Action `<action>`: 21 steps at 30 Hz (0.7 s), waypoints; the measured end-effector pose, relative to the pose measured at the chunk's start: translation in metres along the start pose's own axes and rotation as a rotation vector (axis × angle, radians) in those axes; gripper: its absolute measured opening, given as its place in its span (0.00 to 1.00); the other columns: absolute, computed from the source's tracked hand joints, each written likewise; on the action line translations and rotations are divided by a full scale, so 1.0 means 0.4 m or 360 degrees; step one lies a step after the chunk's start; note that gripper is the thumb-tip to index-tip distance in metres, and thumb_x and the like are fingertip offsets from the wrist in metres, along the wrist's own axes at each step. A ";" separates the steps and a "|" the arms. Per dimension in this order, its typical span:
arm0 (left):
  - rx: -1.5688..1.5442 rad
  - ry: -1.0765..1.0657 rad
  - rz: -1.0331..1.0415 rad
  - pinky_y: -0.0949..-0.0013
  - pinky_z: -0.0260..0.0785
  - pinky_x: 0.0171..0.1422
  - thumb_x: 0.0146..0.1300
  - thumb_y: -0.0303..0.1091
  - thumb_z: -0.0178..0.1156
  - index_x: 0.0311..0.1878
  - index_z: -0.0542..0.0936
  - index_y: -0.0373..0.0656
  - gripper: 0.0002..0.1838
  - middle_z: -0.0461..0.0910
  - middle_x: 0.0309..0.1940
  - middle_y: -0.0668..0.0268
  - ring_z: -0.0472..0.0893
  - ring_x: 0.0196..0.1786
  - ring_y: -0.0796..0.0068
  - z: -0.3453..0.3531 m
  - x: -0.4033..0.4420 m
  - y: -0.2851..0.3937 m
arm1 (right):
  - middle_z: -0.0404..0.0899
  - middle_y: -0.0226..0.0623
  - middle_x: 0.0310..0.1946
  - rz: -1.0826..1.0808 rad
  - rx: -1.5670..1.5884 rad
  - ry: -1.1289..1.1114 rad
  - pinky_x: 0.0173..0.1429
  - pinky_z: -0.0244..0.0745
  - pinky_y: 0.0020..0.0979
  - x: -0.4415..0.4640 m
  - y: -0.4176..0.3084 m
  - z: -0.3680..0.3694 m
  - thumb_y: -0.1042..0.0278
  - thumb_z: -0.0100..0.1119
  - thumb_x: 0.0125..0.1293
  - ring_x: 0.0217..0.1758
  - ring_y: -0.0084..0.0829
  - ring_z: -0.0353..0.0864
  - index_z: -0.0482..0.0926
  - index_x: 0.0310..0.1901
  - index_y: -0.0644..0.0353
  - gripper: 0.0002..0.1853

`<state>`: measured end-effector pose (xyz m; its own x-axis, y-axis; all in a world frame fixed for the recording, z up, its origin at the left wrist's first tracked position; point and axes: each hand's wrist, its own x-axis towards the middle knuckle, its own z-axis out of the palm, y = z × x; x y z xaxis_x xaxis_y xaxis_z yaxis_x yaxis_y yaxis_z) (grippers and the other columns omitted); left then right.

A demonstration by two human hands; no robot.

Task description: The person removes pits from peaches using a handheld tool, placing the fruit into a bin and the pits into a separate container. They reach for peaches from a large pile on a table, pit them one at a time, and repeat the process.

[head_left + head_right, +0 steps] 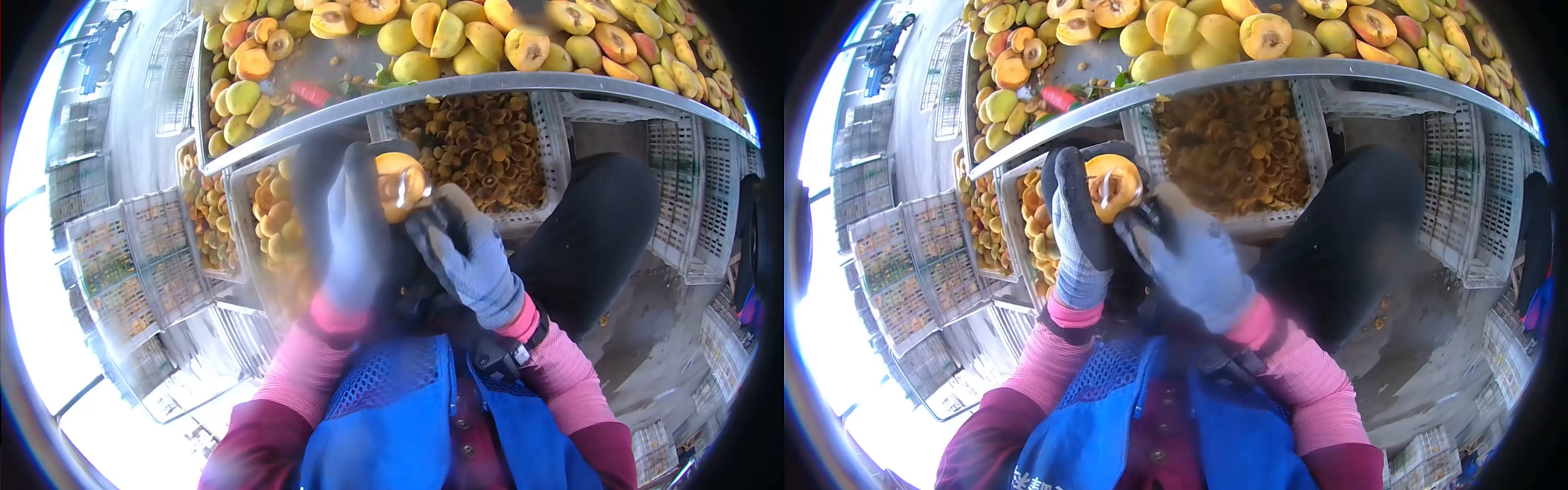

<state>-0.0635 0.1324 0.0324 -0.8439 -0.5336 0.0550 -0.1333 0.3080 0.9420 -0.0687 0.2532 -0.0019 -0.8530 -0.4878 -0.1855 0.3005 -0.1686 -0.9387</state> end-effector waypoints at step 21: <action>0.0496 -0.0722 0.0860 0.68 0.72 0.47 0.64 0.22 0.51 0.48 0.75 0.31 0.11 0.75 0.45 0.55 0.79 0.41 0.62 -0.054 0.001 -0.035 | 0.76 0.44 0.30 -0.0010 -0.0127 -0.0149 0.36 0.71 0.33 -0.075 -0.003 -0.009 0.64 0.49 0.67 0.31 0.36 0.77 0.71 0.50 0.65 0.15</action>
<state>-0.0507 0.1108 0.0265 -0.9549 0.1084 0.2766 0.2745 0.6777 0.6822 -0.0450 0.2711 0.0038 -0.8103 -0.5652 -0.1550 0.2572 -0.1052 -0.9606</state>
